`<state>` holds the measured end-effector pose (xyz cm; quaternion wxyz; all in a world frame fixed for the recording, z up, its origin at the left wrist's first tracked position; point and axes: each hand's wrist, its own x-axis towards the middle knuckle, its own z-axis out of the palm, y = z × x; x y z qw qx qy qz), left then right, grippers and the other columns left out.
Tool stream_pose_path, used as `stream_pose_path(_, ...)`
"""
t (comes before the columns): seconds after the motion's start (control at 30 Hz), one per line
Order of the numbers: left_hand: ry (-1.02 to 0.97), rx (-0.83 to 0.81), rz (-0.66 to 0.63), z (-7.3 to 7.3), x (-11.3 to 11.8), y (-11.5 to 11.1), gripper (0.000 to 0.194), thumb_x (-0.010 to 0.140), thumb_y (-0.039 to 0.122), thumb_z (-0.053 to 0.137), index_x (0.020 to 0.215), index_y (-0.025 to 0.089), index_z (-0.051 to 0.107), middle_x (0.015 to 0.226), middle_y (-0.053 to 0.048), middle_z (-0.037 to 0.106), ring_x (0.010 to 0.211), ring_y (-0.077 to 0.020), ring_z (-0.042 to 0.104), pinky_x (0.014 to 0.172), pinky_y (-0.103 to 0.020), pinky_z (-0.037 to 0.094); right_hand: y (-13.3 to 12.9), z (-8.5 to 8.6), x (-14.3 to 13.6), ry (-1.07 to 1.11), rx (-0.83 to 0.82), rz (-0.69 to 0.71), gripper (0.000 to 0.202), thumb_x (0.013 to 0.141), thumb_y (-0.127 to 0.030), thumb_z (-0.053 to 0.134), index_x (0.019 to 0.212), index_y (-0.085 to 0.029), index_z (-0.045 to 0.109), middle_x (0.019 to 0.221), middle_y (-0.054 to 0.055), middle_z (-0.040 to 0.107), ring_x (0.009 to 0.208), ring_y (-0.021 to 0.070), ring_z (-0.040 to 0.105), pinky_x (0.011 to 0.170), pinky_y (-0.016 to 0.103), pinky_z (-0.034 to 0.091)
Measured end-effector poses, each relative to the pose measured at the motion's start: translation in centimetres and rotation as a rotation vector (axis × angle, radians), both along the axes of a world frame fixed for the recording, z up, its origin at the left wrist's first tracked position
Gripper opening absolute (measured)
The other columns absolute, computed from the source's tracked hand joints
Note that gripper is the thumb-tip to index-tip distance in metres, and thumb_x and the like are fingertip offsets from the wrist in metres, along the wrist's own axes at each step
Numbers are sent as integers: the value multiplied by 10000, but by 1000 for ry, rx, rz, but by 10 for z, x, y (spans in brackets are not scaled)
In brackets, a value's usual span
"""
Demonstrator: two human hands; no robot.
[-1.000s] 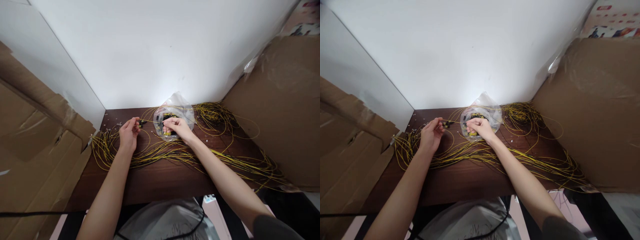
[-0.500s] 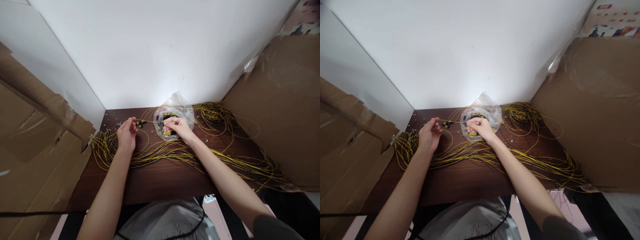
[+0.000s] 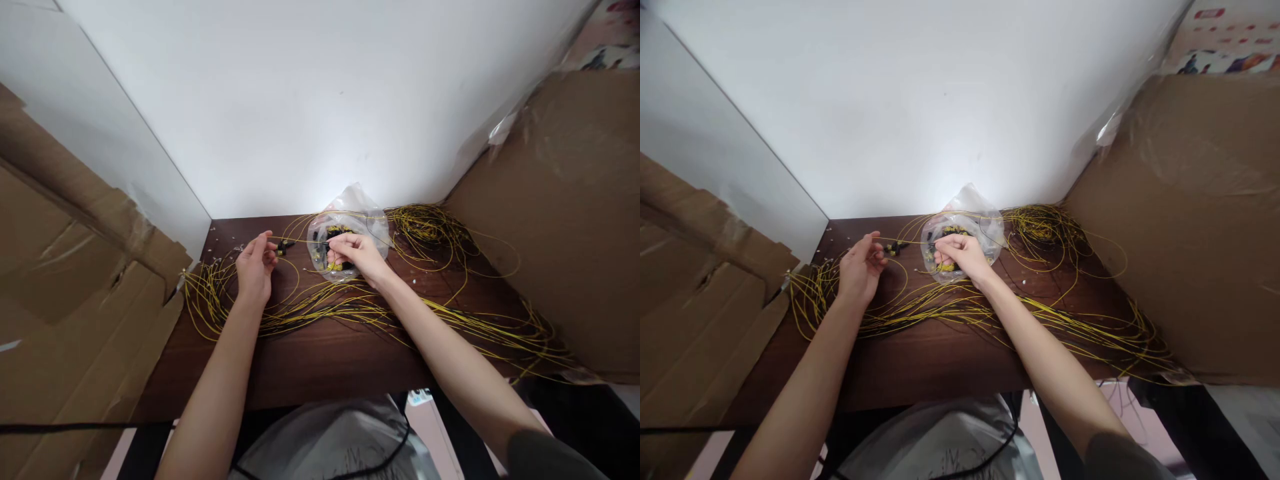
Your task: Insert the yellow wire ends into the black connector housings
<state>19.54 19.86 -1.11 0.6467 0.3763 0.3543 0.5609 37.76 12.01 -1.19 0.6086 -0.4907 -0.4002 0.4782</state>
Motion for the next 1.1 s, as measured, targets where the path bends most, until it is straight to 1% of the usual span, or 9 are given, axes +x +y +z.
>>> stream_pose_path(0.13, 236, 176, -65, 0, 5, -7, 334, 638, 393, 698, 869, 152, 687, 769, -38, 644, 607, -78, 522, 552, -194, 391, 1, 2, 3, 195, -85, -35, 199, 672, -273, 686, 828, -158, 644, 734, 40, 676, 637, 115, 639, 595, 236, 518)
stream_pose_path(0.27, 478, 420, -146, -1, 9, -13, 230, 679, 341, 674, 818, 162, 713, 850, -68, 679, 779, -152, 579, 661, -228, 409, 3, 2, 6, 272, -79, -41, 177, 689, -238, 673, 844, -160, 639, 786, 52, 689, 709, 137, 661, 666, 257, 546)
stream_pose_path(0.33, 535, 518, -181, -2, 10, -15, 168, 701, 308, 654, 789, 181, 718, 853, -58, 679, 810, -159, 582, 677, -230, 405, 3, 1, 6, 291, -67, -27, 175, 688, -224, 675, 847, -158, 639, 799, 57, 693, 737, 149, 666, 705, 275, 554)
stream_pose_path(0.43, 565, 600, -221, -2, 11, -17, 134, 716, 286, 637, 772, 194, 716, 852, -55, 675, 829, -162, 585, 679, -233, 408, 3, 0, 3, 318, -63, -7, 171, 679, -204, 679, 834, -145, 636, 803, 64, 695, 751, 163, 672, 756, 302, 559)
stream_pose_path(0.63, 625, 670, -285, -2, 13, -23, 188, 739, 318, 614, 854, 198, 702, 865, -50, 682, 792, -168, 597, 734, -271, 429, 3, -2, -3, 364, -79, 25, 218, 643, -96, 670, 853, -145, 633, 811, 59, 689, 773, 165, 671, 863, 335, 534)
stream_pose_path(0.73, 635, 647, -329, -3, 13, -25, 196, 725, 332, 629, 833, 187, 703, 793, -42, 681, 711, -159, 587, 692, -263, 431, 4, -2, -2, 373, -59, 7, 233, 644, -56, 641, 854, -157, 647, 751, 40, 680, 784, 169, 669, 900, 344, 517)
stream_pose_path(0.83, 640, 634, -347, -4, 13, -25, 184, 730, 333, 626, 762, 168, 701, 721, -34, 663, 643, -138, 556, 629, -242, 414, 3, -1, 0, 399, -57, 8, 185, 660, -59, 626, 820, -146, 660, 742, 52, 687, 789, 177, 670, 912, 341, 509)
stream_pose_path(0.97, 621, 653, -368, -2, 13, -25, 181, 742, 318, 618, 733, 157, 700, 721, -28, 656, 634, -120, 535, 609, -224, 399, 3, 0, 0, 406, -82, 41, 192, 662, -85, 638, 848, -123, 662, 796, 62, 696, 768, 166, 675, 840, 289, 538)
stream_pose_path(1.1, 615, 666, -392, 0, 12, -25, 182, 747, 306, 617, 766, 150, 711, 711, -25, 653, 624, -111, 522, 597, -216, 392, 2, -2, -5, 323, -61, 86, 306, 614, -48, 659, 907, -134, 657, 894, 49, 692, 749, 151, 675, 696, 217, 564)
